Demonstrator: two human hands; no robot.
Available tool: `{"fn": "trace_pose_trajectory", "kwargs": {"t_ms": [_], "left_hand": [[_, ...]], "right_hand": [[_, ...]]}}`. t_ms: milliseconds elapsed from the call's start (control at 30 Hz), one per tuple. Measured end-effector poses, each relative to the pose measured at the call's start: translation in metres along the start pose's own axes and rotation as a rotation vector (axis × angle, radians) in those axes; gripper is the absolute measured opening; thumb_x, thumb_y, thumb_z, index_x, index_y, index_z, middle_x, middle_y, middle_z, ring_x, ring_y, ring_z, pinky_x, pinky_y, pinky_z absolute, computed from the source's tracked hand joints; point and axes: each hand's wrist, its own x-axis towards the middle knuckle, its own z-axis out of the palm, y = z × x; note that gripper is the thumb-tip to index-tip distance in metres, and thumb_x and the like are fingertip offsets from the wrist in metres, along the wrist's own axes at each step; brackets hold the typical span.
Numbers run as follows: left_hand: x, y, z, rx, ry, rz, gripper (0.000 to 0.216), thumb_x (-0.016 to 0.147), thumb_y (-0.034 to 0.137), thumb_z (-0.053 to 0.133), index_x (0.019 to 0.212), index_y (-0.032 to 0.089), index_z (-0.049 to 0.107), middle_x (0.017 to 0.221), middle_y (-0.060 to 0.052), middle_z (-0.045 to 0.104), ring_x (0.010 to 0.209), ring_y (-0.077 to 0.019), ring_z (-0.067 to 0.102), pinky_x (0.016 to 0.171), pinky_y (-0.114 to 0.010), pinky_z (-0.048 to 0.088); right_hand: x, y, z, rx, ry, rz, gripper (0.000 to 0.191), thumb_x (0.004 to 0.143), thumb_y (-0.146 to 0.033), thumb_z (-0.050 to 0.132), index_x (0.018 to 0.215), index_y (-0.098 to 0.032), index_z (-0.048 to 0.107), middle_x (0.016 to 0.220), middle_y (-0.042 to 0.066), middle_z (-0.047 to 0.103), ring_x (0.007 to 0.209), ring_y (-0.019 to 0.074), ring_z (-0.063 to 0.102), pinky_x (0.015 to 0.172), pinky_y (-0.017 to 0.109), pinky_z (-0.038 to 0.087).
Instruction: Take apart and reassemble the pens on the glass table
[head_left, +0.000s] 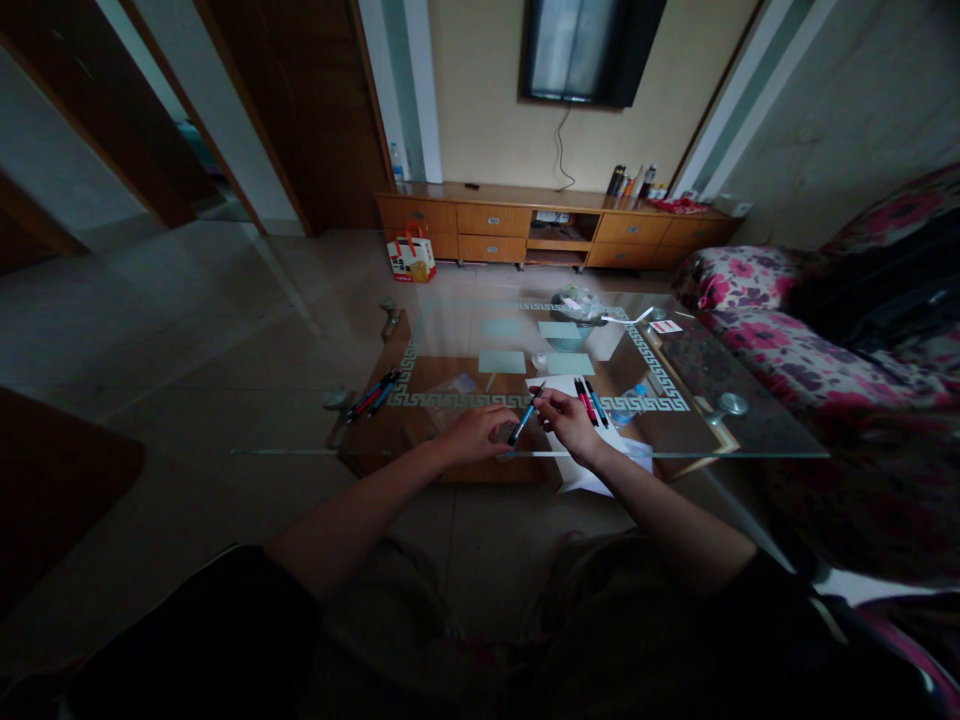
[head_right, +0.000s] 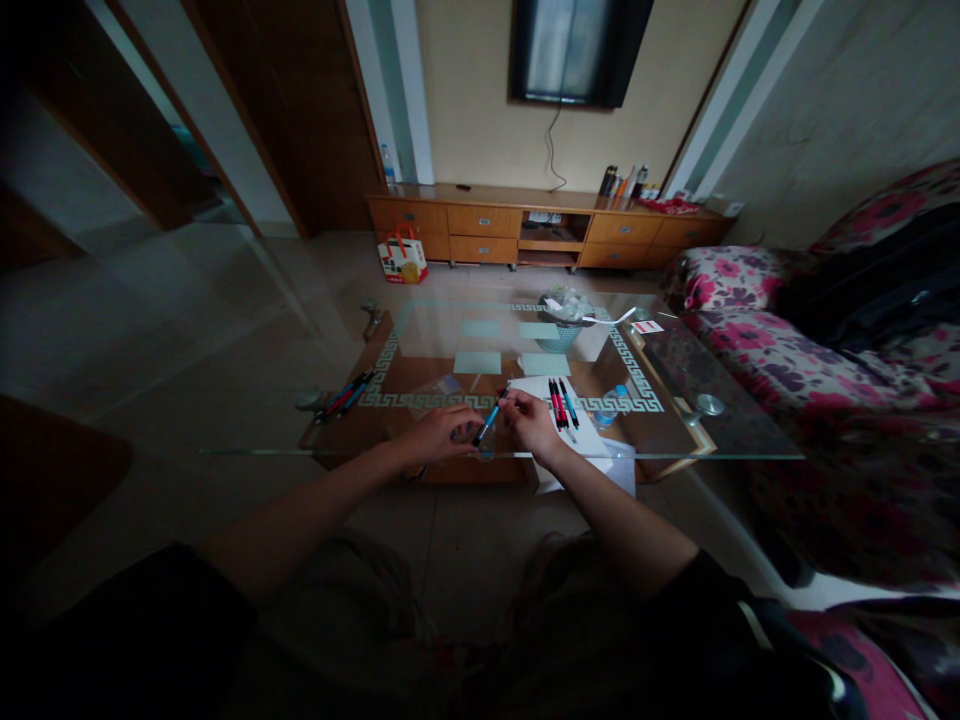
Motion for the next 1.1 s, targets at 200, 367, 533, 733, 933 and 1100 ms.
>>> {"fn": "trace_pose_trajectory", "kwargs": {"t_ms": [200,367,533,733,933,1100], "left_hand": [[0.001,-0.002,-0.001,0.002,0.003,0.030,0.034,0.079,0.032,0.074,0.110,0.021,0.062,0.097,-0.004,0.062,0.075,-0.0150,0.056,0.071,-0.026,0.044],[0.000,-0.002,0.002,0.008,0.024,0.007,0.038,0.078,0.031,0.074,0.112,0.022,0.061,0.096,-0.002,0.061,0.074,-0.0151,0.055,0.070,-0.026,0.044],[0.000,0.002,0.003,-0.008,0.030,-0.020,0.041,0.077,0.029,0.074,0.114,0.022,0.057,0.101,-0.002,0.059,0.073,-0.0137,0.055,0.069,-0.026,0.044],[0.002,0.004,0.002,0.032,0.086,-0.079,0.045,0.076,0.032,0.075,0.116,0.023,0.055,0.104,-0.002,0.059,0.075,-0.0141,0.055,0.071,-0.027,0.045],[0.002,0.006,0.000,0.055,0.133,-0.106,0.044,0.074,0.037,0.076,0.110,0.022,0.055,0.105,-0.003,0.059,0.083,-0.0172,0.058,0.072,-0.028,0.045],[0.004,0.009,0.002,0.080,0.158,-0.131,0.040,0.074,0.039,0.075,0.105,0.022,0.055,0.103,-0.003,0.059,0.087,-0.0190,0.058,0.074,-0.029,0.045]], "right_hand": [[0.000,0.000,0.000,-0.016,0.004,0.011,0.042,0.074,-0.052,0.072,0.100,-0.019,0.067,0.076,-0.001,0.062,0.059,0.0112,0.050,0.053,0.024,0.039],[0.001,0.000,0.000,-0.007,0.011,0.030,0.042,0.075,-0.052,0.071,0.101,-0.019,0.066,0.077,-0.001,0.061,0.058,0.0100,0.049,0.053,0.023,0.038],[-0.001,0.000,0.002,0.005,-0.046,0.042,0.041,0.073,-0.052,0.073,0.097,-0.019,0.065,0.074,-0.003,0.060,0.059,0.0102,0.051,0.053,0.022,0.040],[-0.007,-0.001,0.006,-0.033,-0.161,0.093,0.049,0.068,-0.047,0.079,0.104,-0.020,0.059,0.085,0.000,0.064,0.062,0.0111,0.057,0.051,0.022,0.043],[-0.010,0.001,0.010,-0.060,-0.172,-0.003,0.052,0.067,-0.034,0.081,0.105,-0.021,0.050,0.090,0.000,0.064,0.072,0.0127,0.060,0.063,0.026,0.050],[-0.011,0.003,0.014,-0.151,-0.204,-0.122,0.041,0.068,-0.031,0.079,0.096,-0.021,0.051,0.088,0.000,0.062,0.072,0.0123,0.060,0.067,0.027,0.050]]}}
